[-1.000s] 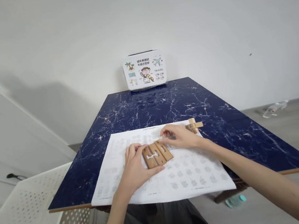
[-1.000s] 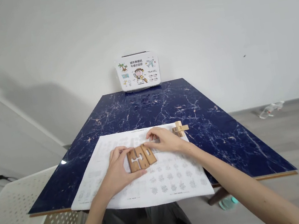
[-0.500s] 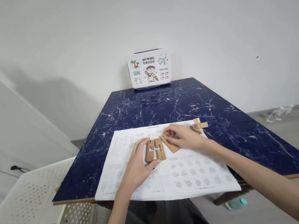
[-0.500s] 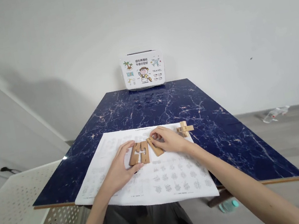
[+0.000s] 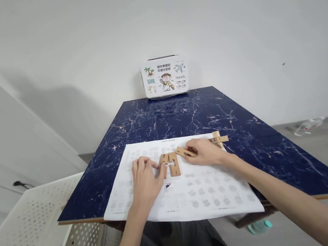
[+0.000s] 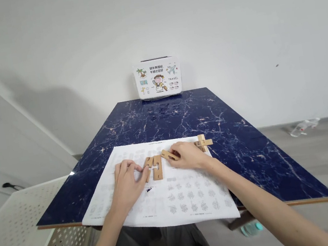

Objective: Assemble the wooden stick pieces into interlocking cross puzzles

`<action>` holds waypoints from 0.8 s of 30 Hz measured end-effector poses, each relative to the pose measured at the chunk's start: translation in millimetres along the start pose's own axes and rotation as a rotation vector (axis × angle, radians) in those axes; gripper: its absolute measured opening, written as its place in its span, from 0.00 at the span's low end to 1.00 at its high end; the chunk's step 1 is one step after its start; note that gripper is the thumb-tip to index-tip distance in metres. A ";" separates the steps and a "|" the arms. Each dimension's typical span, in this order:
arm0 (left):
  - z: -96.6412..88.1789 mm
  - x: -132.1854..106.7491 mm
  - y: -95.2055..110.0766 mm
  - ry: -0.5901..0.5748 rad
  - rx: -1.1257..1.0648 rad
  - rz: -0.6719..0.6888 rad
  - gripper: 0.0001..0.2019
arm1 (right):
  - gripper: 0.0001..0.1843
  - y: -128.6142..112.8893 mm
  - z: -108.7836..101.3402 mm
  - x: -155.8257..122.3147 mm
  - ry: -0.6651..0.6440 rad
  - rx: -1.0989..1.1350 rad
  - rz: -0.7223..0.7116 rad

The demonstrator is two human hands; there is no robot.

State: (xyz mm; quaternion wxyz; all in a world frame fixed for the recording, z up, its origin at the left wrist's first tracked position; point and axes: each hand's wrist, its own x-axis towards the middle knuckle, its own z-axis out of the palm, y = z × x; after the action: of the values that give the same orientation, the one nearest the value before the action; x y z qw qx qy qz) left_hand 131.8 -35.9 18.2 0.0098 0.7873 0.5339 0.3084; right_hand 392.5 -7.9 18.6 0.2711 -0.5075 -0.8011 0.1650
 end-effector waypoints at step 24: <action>-11.4 -1.2 14.4 -0.311 -0.189 0.013 0.12 | 0.21 -20.3 -1.9 1.3 -0.089 1.004 0.152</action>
State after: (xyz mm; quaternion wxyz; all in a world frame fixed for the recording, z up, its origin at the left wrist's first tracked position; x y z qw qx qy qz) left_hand 137.8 -46.7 31.8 0.1642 0.8244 0.4896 0.2315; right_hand 378.6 -15.5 31.4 0.4346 -0.3640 -0.5946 0.5702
